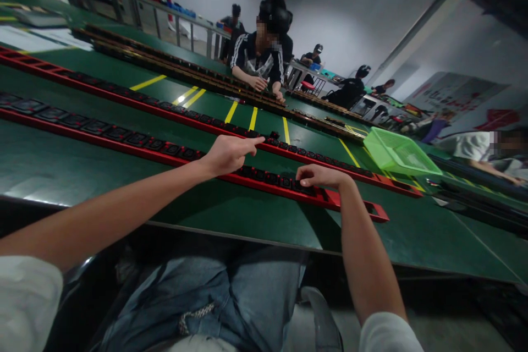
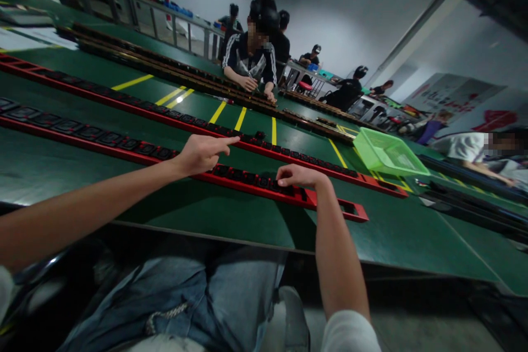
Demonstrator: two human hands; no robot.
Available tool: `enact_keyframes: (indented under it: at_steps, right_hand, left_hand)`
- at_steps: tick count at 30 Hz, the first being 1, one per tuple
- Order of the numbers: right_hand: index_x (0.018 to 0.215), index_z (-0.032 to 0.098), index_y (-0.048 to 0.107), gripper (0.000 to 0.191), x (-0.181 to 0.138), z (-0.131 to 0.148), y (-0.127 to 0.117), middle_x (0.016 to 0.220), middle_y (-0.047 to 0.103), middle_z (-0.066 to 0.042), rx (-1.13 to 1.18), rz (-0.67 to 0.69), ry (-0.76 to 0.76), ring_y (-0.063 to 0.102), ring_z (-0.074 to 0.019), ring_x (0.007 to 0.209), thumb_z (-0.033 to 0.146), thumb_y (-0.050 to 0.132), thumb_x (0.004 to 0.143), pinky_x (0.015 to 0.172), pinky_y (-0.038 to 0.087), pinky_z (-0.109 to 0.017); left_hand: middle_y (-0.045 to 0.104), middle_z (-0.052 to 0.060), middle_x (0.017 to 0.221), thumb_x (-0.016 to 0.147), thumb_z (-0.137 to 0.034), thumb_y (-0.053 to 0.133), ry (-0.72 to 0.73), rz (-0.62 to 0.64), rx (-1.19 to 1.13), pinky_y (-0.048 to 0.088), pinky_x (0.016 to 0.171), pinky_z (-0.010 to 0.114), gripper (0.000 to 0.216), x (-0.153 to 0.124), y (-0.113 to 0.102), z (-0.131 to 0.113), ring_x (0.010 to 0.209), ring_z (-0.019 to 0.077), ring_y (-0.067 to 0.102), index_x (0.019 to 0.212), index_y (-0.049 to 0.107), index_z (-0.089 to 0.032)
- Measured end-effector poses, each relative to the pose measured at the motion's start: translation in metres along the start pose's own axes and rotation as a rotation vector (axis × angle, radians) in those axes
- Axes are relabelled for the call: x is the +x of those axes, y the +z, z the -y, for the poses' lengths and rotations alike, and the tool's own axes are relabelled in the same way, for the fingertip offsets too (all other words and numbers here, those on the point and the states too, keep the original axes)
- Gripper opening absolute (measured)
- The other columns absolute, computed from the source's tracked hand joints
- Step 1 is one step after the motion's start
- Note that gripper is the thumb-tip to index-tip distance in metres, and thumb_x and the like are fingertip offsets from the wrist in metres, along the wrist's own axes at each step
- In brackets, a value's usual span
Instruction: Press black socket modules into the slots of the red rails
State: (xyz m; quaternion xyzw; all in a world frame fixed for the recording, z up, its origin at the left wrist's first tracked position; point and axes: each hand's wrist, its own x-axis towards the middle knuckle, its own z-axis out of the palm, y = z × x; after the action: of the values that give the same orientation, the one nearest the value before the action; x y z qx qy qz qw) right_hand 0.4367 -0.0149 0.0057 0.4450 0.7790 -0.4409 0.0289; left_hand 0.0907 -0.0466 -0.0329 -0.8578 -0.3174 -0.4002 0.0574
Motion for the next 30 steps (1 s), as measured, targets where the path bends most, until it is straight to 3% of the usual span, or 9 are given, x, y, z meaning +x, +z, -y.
enact_keyframes:
  at_steps: [2,5,8,10,15,18,21,25,30]
  right_hand:
    - [0.089,0.017,0.067,0.048,0.004,0.005,0.0,0.081,0.064,-0.001,-0.038,0.001,-0.021,0.055,-0.0155,0.074,0.061,0.075,0.073,0.067,0.041,-0.029]
    - [0.086,0.017,0.069,0.045,0.013,0.012,0.0,0.077,0.064,0.0,-0.08,0.048,0.004,0.053,-0.0143,0.071,0.059,0.078,0.071,0.064,0.038,-0.028]
    - [0.083,0.018,0.07,0.039,0.023,0.019,-0.003,0.072,0.062,0.001,-0.089,0.119,0.06,0.049,-0.0126,0.066,0.053,0.081,0.069,0.059,0.037,-0.027]
    - [0.084,0.019,0.07,0.035,0.029,0.023,-0.007,0.073,0.062,0.002,-0.078,0.171,0.094,0.05,-0.0125,0.066,0.047,0.083,0.067,0.057,0.038,-0.026]
    - [0.091,0.019,0.071,0.042,0.047,0.036,-0.012,0.081,0.068,0.0,-0.049,0.243,0.096,0.056,-0.014,0.071,0.041,0.087,0.06,0.057,0.041,-0.025]
    - [0.09,0.018,0.07,0.043,0.059,0.04,-0.009,0.079,0.067,0.0,-0.054,0.26,0.058,0.054,-0.0127,0.068,0.047,0.086,0.062,0.058,0.04,-0.026]
    - [0.091,0.017,0.069,0.046,0.065,0.041,-0.005,0.077,0.065,0.001,-0.082,0.298,0.038,0.052,-0.012,0.067,0.051,0.085,0.065,0.059,0.039,-0.026]
    - [0.096,0.015,0.067,0.05,0.058,0.037,0.0,0.082,0.064,0.0,-0.085,0.25,-0.022,0.053,-0.0134,0.073,0.055,0.082,0.069,0.064,0.038,-0.027]
    - [0.093,0.014,0.068,0.049,0.05,0.03,0.005,0.085,0.064,-0.002,-0.076,0.153,-0.111,0.053,-0.0156,0.079,0.059,0.075,0.076,0.071,0.039,-0.029]
  left_hand:
    - [0.067,0.009,0.134,0.085,-0.004,0.047,0.052,-0.032,-0.024,0.06,0.082,0.026,0.027,-0.001,-0.001,-0.004,0.095,0.016,0.075,0.094,0.07,-0.016]
    - [0.064,0.011,0.139,0.091,-0.004,0.045,0.131,-0.043,-0.104,0.059,0.087,0.026,0.025,0.0,-0.002,-0.012,0.11,0.0161,0.071,0.099,0.066,-0.015]
    - [0.061,0.012,0.141,0.087,0.003,0.04,0.179,-0.004,-0.149,0.058,0.095,0.027,0.032,-0.001,-0.002,-0.019,0.123,0.016,0.064,0.099,0.065,-0.015]
    - [0.059,0.011,0.144,0.084,0.005,0.041,0.17,0.011,-0.12,0.058,0.092,0.026,0.035,-0.003,-0.002,-0.023,0.126,0.0168,0.062,0.098,0.065,-0.016]
    - [0.055,0.008,0.149,0.081,0.004,0.042,0.133,0.037,0.011,0.055,0.066,0.019,0.035,-0.007,0.002,-0.024,0.118,0.0169,0.066,0.092,0.067,-0.017]
    - [0.062,0.01,0.139,0.086,0.001,0.043,0.189,0.083,0.028,0.056,0.075,0.023,0.032,-0.007,0.006,-0.024,0.118,0.0177,0.065,0.095,0.068,-0.016]
    - [0.07,0.009,0.122,0.091,-0.007,0.046,0.223,0.205,0.081,0.055,0.084,0.031,0.025,-0.006,0.012,-0.031,0.111,0.0206,0.066,0.1,0.068,-0.016]
    - [0.069,0.008,0.114,0.097,-0.021,0.045,0.169,0.362,0.171,0.052,0.077,0.034,0.023,-0.007,0.017,-0.045,0.096,0.0215,0.065,0.108,0.066,-0.016]
    - [0.066,0.009,0.114,0.097,-0.023,0.045,0.152,0.399,0.188,0.048,0.078,0.034,0.024,-0.006,0.018,-0.05,0.098,0.0217,0.061,0.112,0.062,-0.017]
